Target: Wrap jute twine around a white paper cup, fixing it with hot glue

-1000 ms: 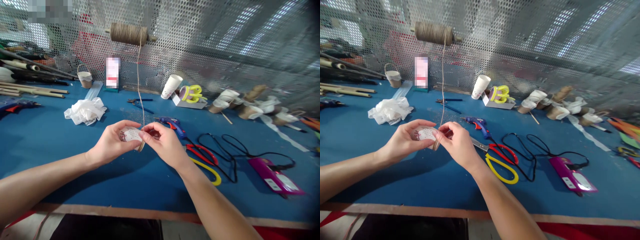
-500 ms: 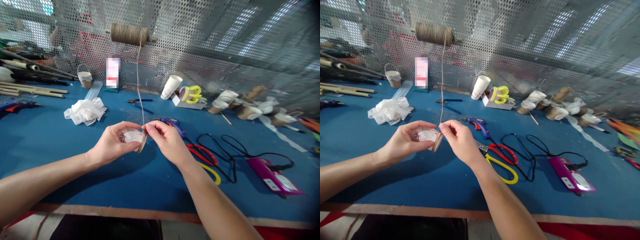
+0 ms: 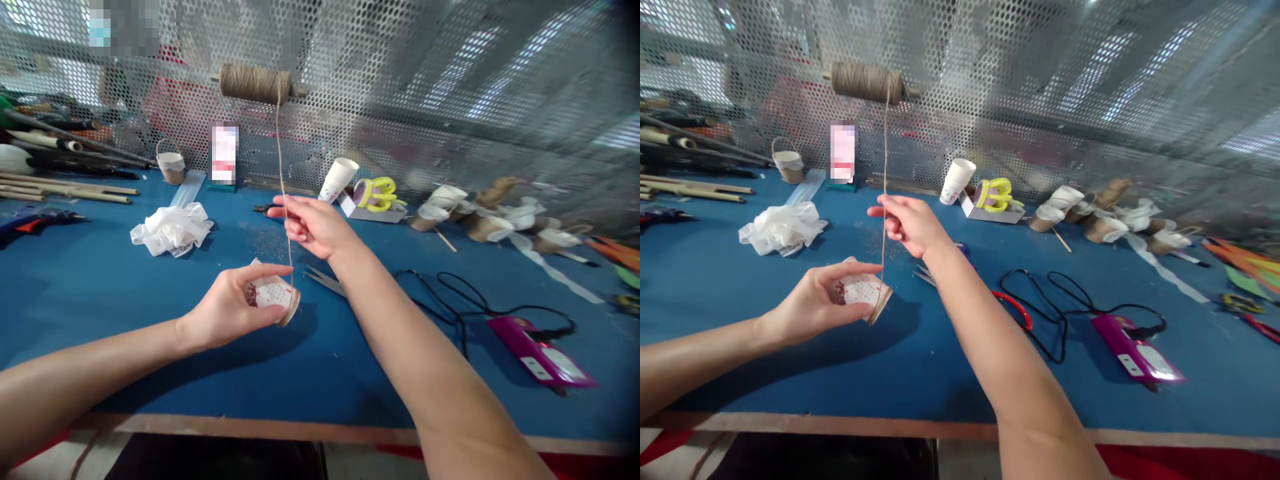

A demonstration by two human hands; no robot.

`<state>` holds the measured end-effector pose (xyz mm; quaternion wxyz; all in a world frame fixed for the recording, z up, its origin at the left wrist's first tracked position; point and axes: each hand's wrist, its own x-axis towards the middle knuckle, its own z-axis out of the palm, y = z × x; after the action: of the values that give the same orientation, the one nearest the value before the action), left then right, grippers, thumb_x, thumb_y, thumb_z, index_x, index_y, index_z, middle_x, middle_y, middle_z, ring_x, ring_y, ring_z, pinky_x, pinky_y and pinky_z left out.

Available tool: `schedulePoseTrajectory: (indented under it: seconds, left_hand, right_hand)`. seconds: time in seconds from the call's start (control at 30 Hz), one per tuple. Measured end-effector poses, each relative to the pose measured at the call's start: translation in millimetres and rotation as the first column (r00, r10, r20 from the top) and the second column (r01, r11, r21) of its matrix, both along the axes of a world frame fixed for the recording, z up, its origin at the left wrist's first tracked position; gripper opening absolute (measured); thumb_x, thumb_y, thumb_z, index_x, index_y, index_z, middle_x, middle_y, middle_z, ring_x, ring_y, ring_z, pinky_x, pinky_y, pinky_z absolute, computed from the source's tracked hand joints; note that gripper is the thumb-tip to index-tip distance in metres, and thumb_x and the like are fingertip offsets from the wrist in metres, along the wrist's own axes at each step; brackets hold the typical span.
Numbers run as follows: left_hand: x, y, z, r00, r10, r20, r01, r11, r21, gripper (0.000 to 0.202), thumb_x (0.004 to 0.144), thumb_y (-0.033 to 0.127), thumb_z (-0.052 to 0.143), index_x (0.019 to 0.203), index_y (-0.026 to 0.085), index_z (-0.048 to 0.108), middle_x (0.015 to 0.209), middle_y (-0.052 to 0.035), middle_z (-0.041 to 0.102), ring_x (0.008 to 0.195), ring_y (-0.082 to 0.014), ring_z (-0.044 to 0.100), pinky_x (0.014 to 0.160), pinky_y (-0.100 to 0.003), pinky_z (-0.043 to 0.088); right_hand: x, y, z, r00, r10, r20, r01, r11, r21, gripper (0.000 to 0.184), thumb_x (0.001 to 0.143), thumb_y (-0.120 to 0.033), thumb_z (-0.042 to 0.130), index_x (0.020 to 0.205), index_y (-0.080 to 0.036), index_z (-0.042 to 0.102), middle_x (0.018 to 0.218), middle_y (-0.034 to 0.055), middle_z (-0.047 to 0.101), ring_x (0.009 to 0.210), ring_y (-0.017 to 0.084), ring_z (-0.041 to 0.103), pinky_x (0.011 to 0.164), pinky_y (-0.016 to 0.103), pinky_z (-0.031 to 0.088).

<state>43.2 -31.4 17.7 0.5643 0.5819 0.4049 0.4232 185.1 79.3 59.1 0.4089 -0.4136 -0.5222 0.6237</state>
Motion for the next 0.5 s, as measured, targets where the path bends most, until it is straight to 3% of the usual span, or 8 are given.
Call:
schedulePoseTrajectory:
  seconds: [0.13,0.27,0.37,0.43,0.5]
  left_hand:
    - [-1,1,-2.5,1.000,0.007,0.026,-0.008,1.000,0.006,0.052,0.060,0.013,0.068,0.112,0.009,0.063,0.079,-0.0029,0.067,0.057,-0.0081,0.055,0.057,-0.020,0.047]
    - [-1,1,-2.6,0.999,-0.006,0.038,0.006,1.000,0.008,0.051,0.060,0.012,0.068,0.111,0.011,0.063,0.079,-0.0023,0.066,0.058,-0.0081,0.054,0.057,-0.020,0.046]
    - [-2,0,-0.9,0.999,-0.020,0.047,0.022,0.999,-0.038,0.051,0.059,0.012,0.070,0.110,0.010,0.064,0.073,-0.0012,0.065,0.056,-0.0084,0.053,0.056,-0.020,0.045]
    - [-2,-1,0.7,0.996,-0.030,0.085,0.037,0.996,-0.082,0.049,0.058,0.012,0.072,0.106,0.010,0.066,0.071,-0.0007,0.065,0.056,-0.0086,0.053,0.055,-0.021,0.044]
    - [-1,-3,2.5,0.987,-0.049,0.154,0.071,0.988,-0.138,0.044,0.057,0.012,0.073,0.101,0.012,0.067,0.068,0.0007,0.064,0.055,-0.0086,0.053,0.055,-0.021,0.044]
  right_hand:
    - [-8,5,11.8,1.000,0.001,-0.026,0.002,0.995,0.100,0.011,0.089,-0.014,0.049,0.087,-0.015,0.059,0.058,-0.0067,0.053,0.039,0.002,0.039,0.034,0.014,0.029]
    - [-7,-9,0.7,0.993,0.035,0.113,-0.060,0.974,0.220,0.014,0.085,-0.013,0.050,0.090,-0.016,0.062,0.057,-0.0066,0.055,0.043,0.004,0.050,0.041,0.017,0.041]
    - [-2,-21,-17.0,0.905,0.159,0.395,-0.272,0.930,0.248,0.021,0.079,-0.010,0.050,0.090,-0.015,0.067,0.055,-0.0065,0.057,0.043,0.006,0.050,0.043,0.018,0.042]
    - [2,-28,-27.8,0.784,0.309,0.539,-0.482,0.849,0.215,0.017,0.074,-0.010,0.055,0.081,-0.015,0.070,0.056,-0.0058,0.060,0.045,0.006,0.051,0.044,0.018,0.042]
    - [6,-35,-36.0,0.695,0.413,0.588,-0.613,0.768,0.186,0.008,0.067,-0.012,0.064,0.064,-0.017,0.069,0.053,-0.0061,0.062,0.046,0.007,0.052,0.043,0.018,0.042]
